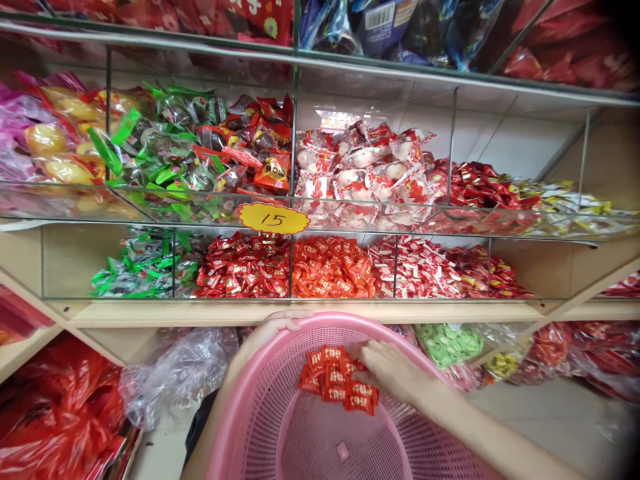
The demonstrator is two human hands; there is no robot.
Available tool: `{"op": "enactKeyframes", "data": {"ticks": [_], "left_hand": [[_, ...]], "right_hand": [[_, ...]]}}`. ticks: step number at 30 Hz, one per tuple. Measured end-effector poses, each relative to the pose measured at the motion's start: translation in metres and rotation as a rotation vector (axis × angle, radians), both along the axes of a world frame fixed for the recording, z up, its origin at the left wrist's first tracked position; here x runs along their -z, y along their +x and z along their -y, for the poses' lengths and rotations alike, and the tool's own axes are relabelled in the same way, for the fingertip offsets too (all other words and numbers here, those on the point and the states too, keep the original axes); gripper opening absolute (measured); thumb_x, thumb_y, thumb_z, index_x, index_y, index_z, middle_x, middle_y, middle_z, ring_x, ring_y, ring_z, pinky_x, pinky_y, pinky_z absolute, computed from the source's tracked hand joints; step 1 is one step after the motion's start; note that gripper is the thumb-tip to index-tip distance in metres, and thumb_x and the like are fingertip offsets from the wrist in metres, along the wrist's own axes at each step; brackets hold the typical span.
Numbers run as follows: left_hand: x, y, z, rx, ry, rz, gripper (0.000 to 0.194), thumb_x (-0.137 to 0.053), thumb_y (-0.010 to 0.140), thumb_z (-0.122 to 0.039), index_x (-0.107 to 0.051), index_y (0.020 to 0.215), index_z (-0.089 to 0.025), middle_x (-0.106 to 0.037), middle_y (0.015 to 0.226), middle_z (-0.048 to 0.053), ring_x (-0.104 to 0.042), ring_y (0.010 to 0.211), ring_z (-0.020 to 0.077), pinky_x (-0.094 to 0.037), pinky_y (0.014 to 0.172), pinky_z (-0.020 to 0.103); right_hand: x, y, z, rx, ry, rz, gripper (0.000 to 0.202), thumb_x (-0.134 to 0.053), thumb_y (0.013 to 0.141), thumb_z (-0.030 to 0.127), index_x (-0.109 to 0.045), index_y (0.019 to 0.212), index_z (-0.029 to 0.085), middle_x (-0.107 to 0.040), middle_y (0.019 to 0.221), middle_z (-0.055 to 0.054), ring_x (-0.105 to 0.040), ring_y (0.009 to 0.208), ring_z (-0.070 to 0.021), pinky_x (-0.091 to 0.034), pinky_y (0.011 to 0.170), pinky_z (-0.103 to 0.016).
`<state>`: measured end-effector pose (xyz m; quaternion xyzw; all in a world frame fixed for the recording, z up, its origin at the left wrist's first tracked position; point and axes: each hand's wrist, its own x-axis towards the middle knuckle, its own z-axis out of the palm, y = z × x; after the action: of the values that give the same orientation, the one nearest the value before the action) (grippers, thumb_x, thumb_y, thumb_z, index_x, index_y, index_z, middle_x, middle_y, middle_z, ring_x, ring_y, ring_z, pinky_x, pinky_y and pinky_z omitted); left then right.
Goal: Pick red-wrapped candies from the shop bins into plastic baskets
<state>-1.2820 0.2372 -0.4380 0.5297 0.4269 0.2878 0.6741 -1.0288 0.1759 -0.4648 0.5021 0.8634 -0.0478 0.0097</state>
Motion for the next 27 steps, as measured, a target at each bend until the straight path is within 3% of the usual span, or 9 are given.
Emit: {"op": "enactKeyframes", "data": {"ticks": [3, 7, 10, 12, 17, 22, 27], "left_hand": [[0.0, 0.0, 0.001, -0.056, -0.062, 0.057, 0.035, -0.055, 0.066, -0.015, -0.068, 0.098, -0.019, -0.066, 0.113, 0.0, -0.056, 0.107, 0.0218, -0.037, 0.099, 0.032], [-0.002, 0.0, 0.002, -0.092, -0.037, 0.041, 0.033, -0.058, 0.06, -0.017, -0.072, 0.09, -0.021, -0.066, 0.115, -0.002, -0.053, 0.113, 0.0225, -0.037, 0.098, 0.029], [0.001, -0.001, -0.001, -0.047, -0.02, 0.048, 0.037, -0.058, 0.062, -0.017, -0.071, 0.096, -0.022, -0.065, 0.117, -0.002, -0.053, 0.113, 0.0225, -0.036, 0.1, 0.03], [0.004, -0.001, -0.003, -0.041, -0.016, 0.052, 0.039, -0.057, 0.063, -0.017, -0.07, 0.1, -0.022, -0.063, 0.121, -0.002, -0.052, 0.115, 0.0223, -0.034, 0.102, 0.031], [0.004, 0.0, -0.004, -0.015, -0.02, 0.062, 0.04, -0.055, 0.065, -0.017, -0.068, 0.103, -0.019, -0.062, 0.122, 0.001, -0.048, 0.121, 0.023, -0.031, 0.105, 0.031], [0.009, -0.001, -0.004, -0.004, 0.11, 0.099, 0.041, -0.055, 0.065, -0.014, -0.068, 0.104, -0.017, -0.065, 0.118, 0.002, -0.044, 0.125, 0.0218, -0.028, 0.106, 0.028], [0.006, 0.0, -0.002, -0.028, -0.016, 0.059, 0.041, -0.057, 0.064, -0.018, -0.068, 0.104, -0.018, -0.061, 0.124, 0.002, -0.049, 0.119, 0.0255, -0.033, 0.103, 0.031]], "right_hand": [[-0.011, -0.002, -0.001, 0.001, 0.012, 0.018, 0.014, -0.058, 0.083, 0.026, -0.06, 0.092, 0.015, -0.065, 0.087, -0.009, -0.06, 0.079, -0.0211, -0.039, 0.065, -0.03], [-0.055, -0.01, -0.015, 0.043, 0.058, -0.101, 0.016, -0.049, 0.088, 0.028, -0.06, 0.085, 0.017, -0.065, 0.078, -0.005, -0.059, 0.071, -0.0171, -0.035, 0.061, -0.027], [-0.087, -0.017, -0.038, 0.165, 0.135, -0.199, 0.019, -0.046, 0.089, 0.032, -0.058, 0.082, 0.018, -0.063, 0.074, -0.004, -0.057, 0.065, -0.0146, -0.033, 0.057, -0.025], [-0.098, -0.021, -0.056, 0.29, 0.181, -0.18, 0.023, -0.046, 0.089, 0.037, -0.058, 0.085, 0.018, -0.064, 0.078, -0.007, -0.058, 0.068, -0.0165, -0.033, 0.057, -0.026], [-0.094, -0.029, -0.087, 0.472, 0.028, -0.09, 0.038, -0.053, 0.082, 0.053, -0.061, 0.081, 0.016, -0.065, 0.082, -0.012, -0.061, 0.077, -0.0211, -0.037, 0.059, -0.027], [-0.08, -0.026, -0.096, 0.453, -0.016, -0.235, 0.025, -0.063, 0.076, 0.042, -0.063, 0.074, 0.017, -0.066, 0.079, -0.007, -0.06, 0.075, -0.0171, -0.039, 0.062, -0.025], [-0.085, -0.011, -0.089, 0.41, -0.052, -0.462, 0.022, -0.066, 0.071, 0.036, -0.06, 0.069, 0.016, -0.063, 0.068, -0.003, -0.055, 0.065, -0.0139, -0.039, 0.058, -0.025]]}}
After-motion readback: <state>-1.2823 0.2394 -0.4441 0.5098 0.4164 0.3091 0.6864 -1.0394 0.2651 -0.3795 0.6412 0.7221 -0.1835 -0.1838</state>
